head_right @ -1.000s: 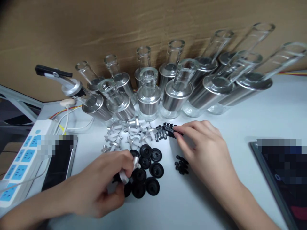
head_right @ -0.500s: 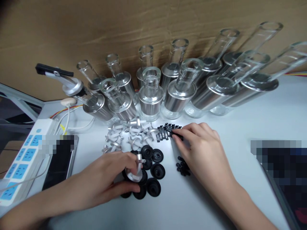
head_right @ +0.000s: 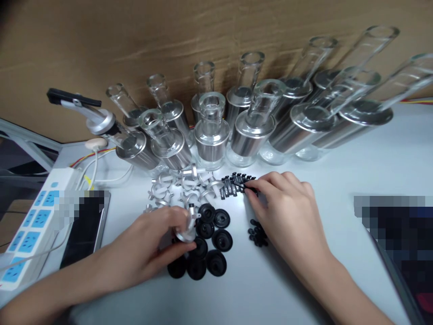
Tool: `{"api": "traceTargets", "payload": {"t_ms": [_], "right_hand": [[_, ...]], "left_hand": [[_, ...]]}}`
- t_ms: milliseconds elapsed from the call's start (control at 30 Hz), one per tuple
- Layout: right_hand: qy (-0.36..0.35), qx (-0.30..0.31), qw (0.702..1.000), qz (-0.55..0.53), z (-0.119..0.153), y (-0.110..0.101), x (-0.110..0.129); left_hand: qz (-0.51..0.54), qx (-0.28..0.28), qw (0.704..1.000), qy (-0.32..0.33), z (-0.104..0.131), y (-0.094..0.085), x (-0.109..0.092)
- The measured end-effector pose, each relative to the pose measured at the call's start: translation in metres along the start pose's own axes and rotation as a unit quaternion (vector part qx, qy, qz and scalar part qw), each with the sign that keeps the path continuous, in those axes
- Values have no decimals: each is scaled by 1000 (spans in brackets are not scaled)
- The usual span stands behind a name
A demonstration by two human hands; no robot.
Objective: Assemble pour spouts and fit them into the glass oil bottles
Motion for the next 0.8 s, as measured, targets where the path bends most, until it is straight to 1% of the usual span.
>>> {"api": "traceTargets", "payload": {"t_ms": [100, 200, 300, 400, 567, 633, 700, 733, 767, 800], "right_hand": [[8, 4, 1000, -9, 0, 1, 0], [23, 6, 1000, -17, 0, 1, 0], [30, 18, 999, -23, 0, 1, 0], [31, 30, 999, -25, 1, 0, -1], [39, 38, 998, -25, 0, 0, 1], [63, 27, 996, -58, -2, -3, 4], [120, 20, 983, -138, -4, -10, 9], [162, 32, 967, -196, -5, -15, 13], [206, 56, 941, -264, -6, -19, 17], [249, 98, 903, -337, -7, -23, 21]], "left_hand": [[25, -16, 996, -79, 5, 3, 5], [39, 11, 992, -116, 7, 6, 8], [39, 33, 992, -118, 7, 6, 7], [47, 43, 991, -115, 6, 4, 5], [51, 43, 992, -111, 6, 2, 4], [49, 43, 992, -111, 5, 2, 4], [49, 42, 991, -113, 5, 2, 4], [50, 40, 992, -112, 5, 2, 4], [52, 39, 992, -109, 4, 2, 4], [55, 36, 992, -105, 4, 3, 4]]}}
Point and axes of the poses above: each hand's wrist, its own z-axis away from the middle knuckle, its own y-axis out of the palm, x = y × z, the point moved 1 cm from there along -z, towards the middle knuckle, and after that the axes turned 12 degrees about -x, right-handed, at the moved point
